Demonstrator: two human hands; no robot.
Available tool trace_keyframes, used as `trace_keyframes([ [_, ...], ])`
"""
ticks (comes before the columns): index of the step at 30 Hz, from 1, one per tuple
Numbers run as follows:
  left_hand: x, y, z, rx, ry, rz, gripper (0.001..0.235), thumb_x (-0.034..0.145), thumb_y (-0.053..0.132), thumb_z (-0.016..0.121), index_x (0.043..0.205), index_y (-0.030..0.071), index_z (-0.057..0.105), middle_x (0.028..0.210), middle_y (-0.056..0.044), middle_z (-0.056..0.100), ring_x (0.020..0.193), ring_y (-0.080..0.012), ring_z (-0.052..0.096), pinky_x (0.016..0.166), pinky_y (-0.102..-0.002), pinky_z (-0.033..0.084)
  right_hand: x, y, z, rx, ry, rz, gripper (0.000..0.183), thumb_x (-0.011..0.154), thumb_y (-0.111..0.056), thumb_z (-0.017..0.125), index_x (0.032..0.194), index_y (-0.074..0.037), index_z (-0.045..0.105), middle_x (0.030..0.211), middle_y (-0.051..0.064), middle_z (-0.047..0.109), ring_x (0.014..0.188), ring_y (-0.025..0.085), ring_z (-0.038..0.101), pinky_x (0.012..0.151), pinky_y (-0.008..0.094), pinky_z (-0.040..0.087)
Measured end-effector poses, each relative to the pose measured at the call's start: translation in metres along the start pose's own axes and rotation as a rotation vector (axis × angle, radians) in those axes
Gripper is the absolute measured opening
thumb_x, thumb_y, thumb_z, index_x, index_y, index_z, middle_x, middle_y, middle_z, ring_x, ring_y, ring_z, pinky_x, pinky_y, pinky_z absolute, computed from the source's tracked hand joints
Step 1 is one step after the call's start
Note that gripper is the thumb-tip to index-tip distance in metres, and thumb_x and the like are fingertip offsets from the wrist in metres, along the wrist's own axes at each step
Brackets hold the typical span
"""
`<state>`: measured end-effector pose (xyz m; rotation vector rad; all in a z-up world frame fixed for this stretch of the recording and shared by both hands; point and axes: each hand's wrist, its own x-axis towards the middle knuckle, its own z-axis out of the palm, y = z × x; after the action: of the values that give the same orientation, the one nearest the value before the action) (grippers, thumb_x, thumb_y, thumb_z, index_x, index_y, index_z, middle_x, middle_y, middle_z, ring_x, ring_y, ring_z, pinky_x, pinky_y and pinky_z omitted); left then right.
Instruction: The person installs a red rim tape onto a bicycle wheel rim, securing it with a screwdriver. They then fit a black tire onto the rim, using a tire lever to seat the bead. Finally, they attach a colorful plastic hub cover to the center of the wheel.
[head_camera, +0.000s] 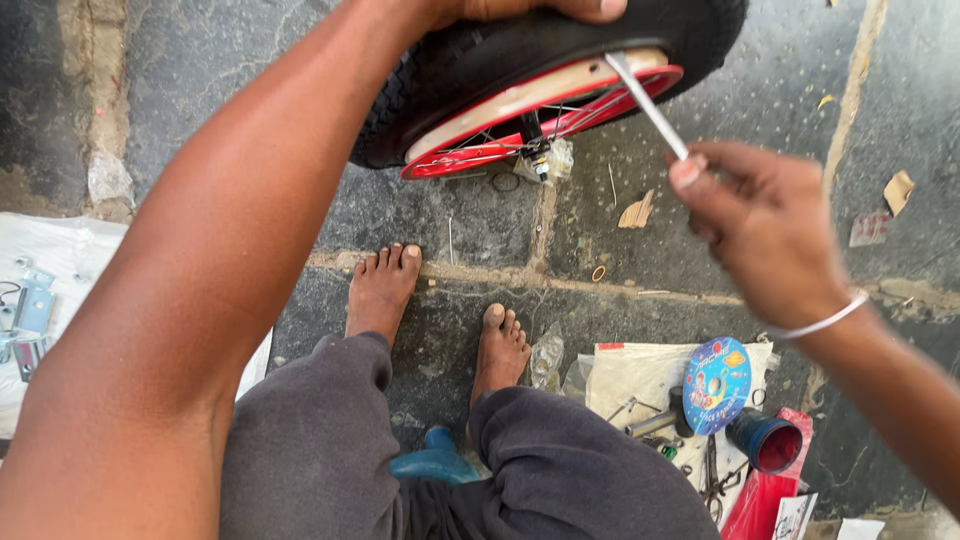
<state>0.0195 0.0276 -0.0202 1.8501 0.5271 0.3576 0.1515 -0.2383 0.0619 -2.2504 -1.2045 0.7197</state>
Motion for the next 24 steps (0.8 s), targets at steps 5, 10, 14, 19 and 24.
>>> trace_keyframes([
  [5,-0.001,0.005,0.011,0.184,0.08,0.037,0.058,0.075,0.066,0.079,0.105,0.016,0.077,0.076,-0.006,0.075,0.056,-0.0177,0.07,0.057,-0.036,0.059,-0.016,0.009,0.01,0.174,0.049,-0.115,0.035,0.101,-0.03,0.068,0.12,-0.001,0.071,0.07,-0.006,0.054,0.056,0.002,0.041,0.045,0.023,0.029],
  [10,0.002,0.007,0.01,0.131,0.019,-0.069,0.056,0.076,0.063,0.079,0.105,0.015,0.078,0.078,-0.007,0.075,0.057,-0.0189,0.069,0.059,-0.037,0.059,-0.016,0.005,-0.003,0.009,-0.061,-0.062,0.033,0.097,-0.032,0.066,0.115,-0.005,0.075,0.06,-0.001,0.054,0.047,0.005,0.039,0.04,0.026,0.027],
  [14,0.0,0.003,-0.005,0.006,-0.035,-0.108,0.054,0.076,0.06,0.08,0.105,0.014,0.078,0.079,-0.007,0.077,0.058,-0.0184,0.071,0.06,-0.036,0.061,-0.018,0.004,0.009,-0.13,0.111,-0.265,0.036,0.104,-0.03,0.066,0.121,0.001,0.069,0.073,-0.002,0.062,0.062,0.003,0.05,0.051,0.025,0.04],
  [19,-0.017,-0.009,-0.022,-0.208,-0.057,-0.171,0.051,0.075,0.056,0.081,0.105,0.013,0.078,0.081,-0.007,0.079,0.06,-0.0178,0.074,0.061,-0.034,0.063,0.002,0.02,-0.002,-0.16,0.12,-0.277,0.035,0.108,-0.034,0.06,0.123,-0.003,0.071,0.071,0.002,0.063,0.056,0.009,0.053,0.048,0.031,0.04],
  [24,-0.014,-0.008,-0.009,-0.29,-0.089,-0.151,0.05,0.075,0.052,0.082,0.105,0.012,0.077,0.083,-0.007,0.08,0.062,-0.0171,0.077,0.063,-0.033,0.067,0.013,0.007,-0.025,-0.39,-0.037,-0.016,0.036,0.101,-0.032,0.066,0.124,-0.006,0.074,0.072,0.006,0.07,0.052,0.016,0.055,0.044,0.033,0.043],
])
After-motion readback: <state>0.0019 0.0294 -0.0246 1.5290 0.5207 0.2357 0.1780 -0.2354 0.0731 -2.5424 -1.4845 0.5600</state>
